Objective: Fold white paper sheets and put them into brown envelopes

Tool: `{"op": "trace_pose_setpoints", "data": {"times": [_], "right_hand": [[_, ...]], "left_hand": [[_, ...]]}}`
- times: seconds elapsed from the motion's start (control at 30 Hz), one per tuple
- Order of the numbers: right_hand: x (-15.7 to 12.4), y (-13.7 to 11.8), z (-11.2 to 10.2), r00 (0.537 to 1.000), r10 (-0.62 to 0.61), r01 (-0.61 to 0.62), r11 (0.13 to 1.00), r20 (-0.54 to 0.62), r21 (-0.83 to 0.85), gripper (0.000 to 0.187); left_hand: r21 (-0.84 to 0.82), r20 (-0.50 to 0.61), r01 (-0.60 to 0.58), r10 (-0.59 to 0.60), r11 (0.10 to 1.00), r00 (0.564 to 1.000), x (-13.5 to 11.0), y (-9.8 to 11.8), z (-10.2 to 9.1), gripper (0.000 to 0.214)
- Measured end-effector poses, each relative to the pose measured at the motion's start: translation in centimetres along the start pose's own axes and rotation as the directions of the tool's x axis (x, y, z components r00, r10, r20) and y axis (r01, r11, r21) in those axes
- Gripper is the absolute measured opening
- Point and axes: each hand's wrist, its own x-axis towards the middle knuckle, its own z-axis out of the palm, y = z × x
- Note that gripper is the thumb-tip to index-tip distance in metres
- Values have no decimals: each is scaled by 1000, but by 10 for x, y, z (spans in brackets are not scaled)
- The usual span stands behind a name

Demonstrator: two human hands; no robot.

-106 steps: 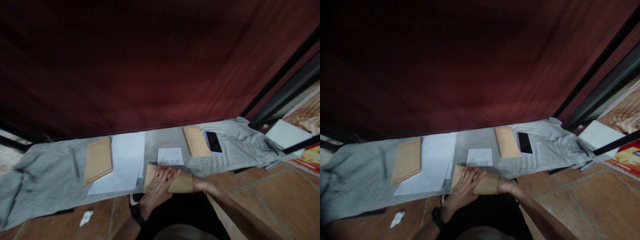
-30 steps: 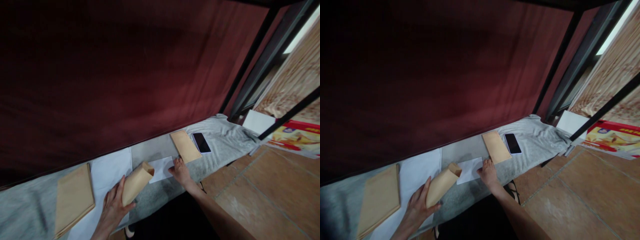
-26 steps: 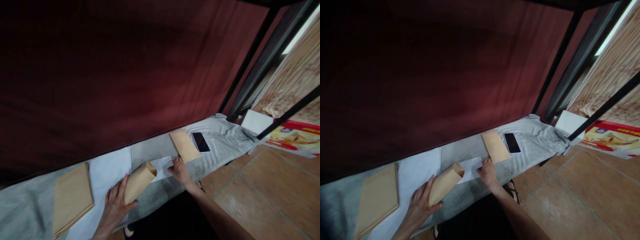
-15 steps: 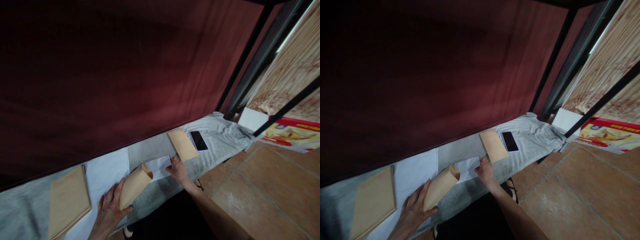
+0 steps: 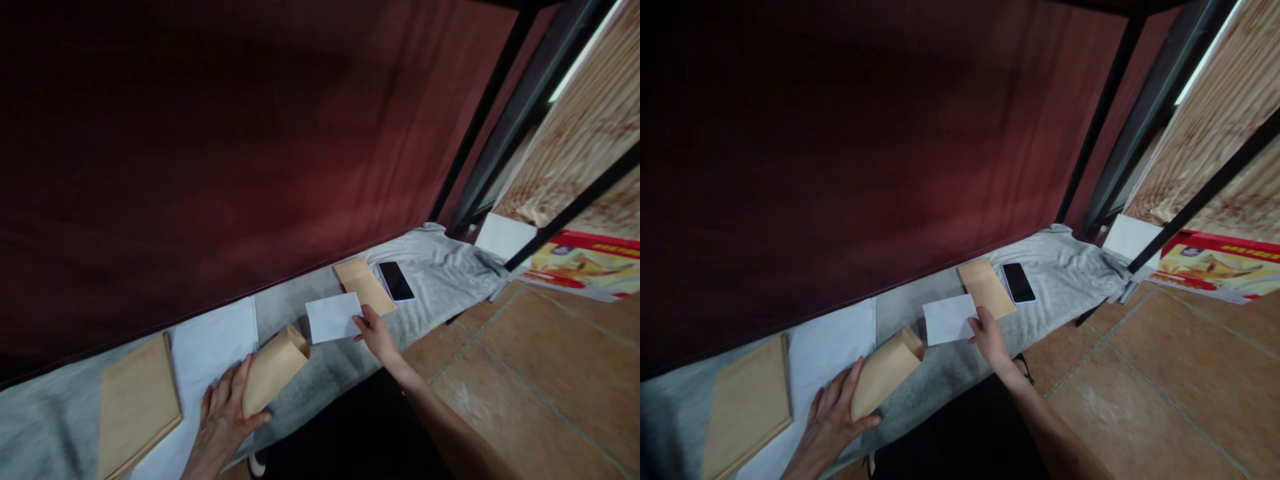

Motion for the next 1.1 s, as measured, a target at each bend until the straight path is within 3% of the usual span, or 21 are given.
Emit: {"op": "trace_pose_setpoints", "data": {"times": [0.17, 0.3, 0.6, 0.9, 1.1], "right_hand": [[-6, -8, -10, 999, 35, -41, 964, 30, 263, 30], [-10, -5, -7, 987, 36, -61, 985, 154, 164, 28], [-1, 6, -14, 957, 77, -72, 997, 280, -26, 21], [3, -2, -4, 962, 93, -66, 992, 257, -109, 21], [9, -1, -4, 994, -6, 18, 993, 107, -117, 16]], "left_hand": [[6, -23, -47, 47, 999, 999, 3, 6, 2, 101], [25, -60, -64, 66, 998, 996, 3, 9, 5, 101], [54, -91, -110, 115, 992, 989, 3, 11, 3, 105], [79, -137, -126, 136, 989, 981, 10, 18, 3, 106], [84, -133, -130, 140, 988, 981, 11, 20, 5, 107]]}}
